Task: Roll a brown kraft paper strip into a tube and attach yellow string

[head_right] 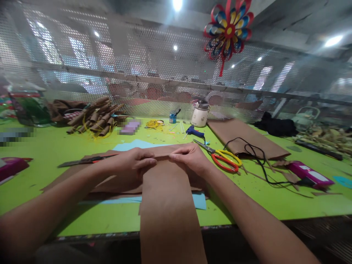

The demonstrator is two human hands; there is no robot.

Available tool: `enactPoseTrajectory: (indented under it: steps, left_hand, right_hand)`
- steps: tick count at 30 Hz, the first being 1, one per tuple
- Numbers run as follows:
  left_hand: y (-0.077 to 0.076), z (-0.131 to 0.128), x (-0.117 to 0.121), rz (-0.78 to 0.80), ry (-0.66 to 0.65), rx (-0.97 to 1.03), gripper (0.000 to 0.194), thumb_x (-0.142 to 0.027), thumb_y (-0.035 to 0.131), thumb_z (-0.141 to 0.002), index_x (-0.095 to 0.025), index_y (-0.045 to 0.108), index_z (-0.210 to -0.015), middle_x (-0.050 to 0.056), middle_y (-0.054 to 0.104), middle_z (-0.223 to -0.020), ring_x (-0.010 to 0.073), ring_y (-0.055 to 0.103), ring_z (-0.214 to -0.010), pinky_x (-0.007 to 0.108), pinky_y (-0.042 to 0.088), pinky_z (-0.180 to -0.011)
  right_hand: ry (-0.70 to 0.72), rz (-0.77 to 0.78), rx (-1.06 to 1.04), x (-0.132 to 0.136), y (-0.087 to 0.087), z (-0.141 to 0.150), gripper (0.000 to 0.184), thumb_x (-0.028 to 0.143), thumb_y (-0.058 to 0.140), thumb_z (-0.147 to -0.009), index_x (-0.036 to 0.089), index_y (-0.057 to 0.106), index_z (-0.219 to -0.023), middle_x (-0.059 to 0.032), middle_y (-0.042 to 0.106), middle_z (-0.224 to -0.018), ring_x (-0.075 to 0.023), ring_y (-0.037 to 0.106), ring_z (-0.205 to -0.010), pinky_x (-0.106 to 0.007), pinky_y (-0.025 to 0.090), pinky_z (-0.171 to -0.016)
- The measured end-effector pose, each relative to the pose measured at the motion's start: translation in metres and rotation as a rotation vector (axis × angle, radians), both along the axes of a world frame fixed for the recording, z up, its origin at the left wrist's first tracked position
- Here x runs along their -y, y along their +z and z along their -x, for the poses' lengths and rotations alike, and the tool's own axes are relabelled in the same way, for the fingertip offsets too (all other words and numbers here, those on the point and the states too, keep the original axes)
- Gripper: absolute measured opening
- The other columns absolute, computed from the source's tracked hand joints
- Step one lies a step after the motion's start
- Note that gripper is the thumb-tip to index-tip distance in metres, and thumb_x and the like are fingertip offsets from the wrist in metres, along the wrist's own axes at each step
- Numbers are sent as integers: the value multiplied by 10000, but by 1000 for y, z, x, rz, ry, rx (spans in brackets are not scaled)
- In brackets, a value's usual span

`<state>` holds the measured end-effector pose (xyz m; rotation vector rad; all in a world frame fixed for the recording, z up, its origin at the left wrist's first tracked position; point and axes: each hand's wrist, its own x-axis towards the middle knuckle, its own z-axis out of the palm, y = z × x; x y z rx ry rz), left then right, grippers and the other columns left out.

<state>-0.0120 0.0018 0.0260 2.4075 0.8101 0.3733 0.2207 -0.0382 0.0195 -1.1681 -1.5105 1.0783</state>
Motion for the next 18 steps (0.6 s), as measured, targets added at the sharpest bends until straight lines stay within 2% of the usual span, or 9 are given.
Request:
enactPoseTrajectory:
  steps: [5, 9, 12, 18]
  left_hand:
    - [2, 1, -2, 321, 53, 53, 297, -443, 540, -803, -173, 627, -719, -16, 546, -573, 104, 479, -498, 220, 362, -494]
    - [13, -3, 10, 567, 73, 174, 343, -490, 546, -806, -161, 640, -816, -13, 580, -618, 87, 482, -469, 233, 399, -507]
    - [19, -5, 15, 639, 22, 192, 371, -503, 532, -824, -167, 654, -926, 9, 635, -687, 87, 523, -481, 234, 417, -526]
    - [15, -3, 12, 658, -9, 278, 396, -496, 512, -844, -133, 616, -724, 9, 636, -627, 72, 523, -430, 202, 392, -488]
  right_hand:
    - [7, 17, -2, -5, -2, -6, 164, 331, 764, -609, 204, 759, -713, -44, 703, -686, -128, 575, -611, -265, 451, -584]
    - [11, -19, 9, -6, -2, -7, 183, 342, 758, -619, 203, 760, -738, -46, 716, -721, -140, 597, -644, -288, 480, -629]
    - [8, -83, 32, -4, -1, -7, 184, 354, 752, -633, 212, 761, -750, -40, 724, -744, -149, 613, -677, -307, 495, -674]
    - [32, -121, 39, 0, 6, -7, 189, 352, 746, -650, 219, 761, -783, -42, 730, -764, -156, 632, -694, -327, 510, -711]
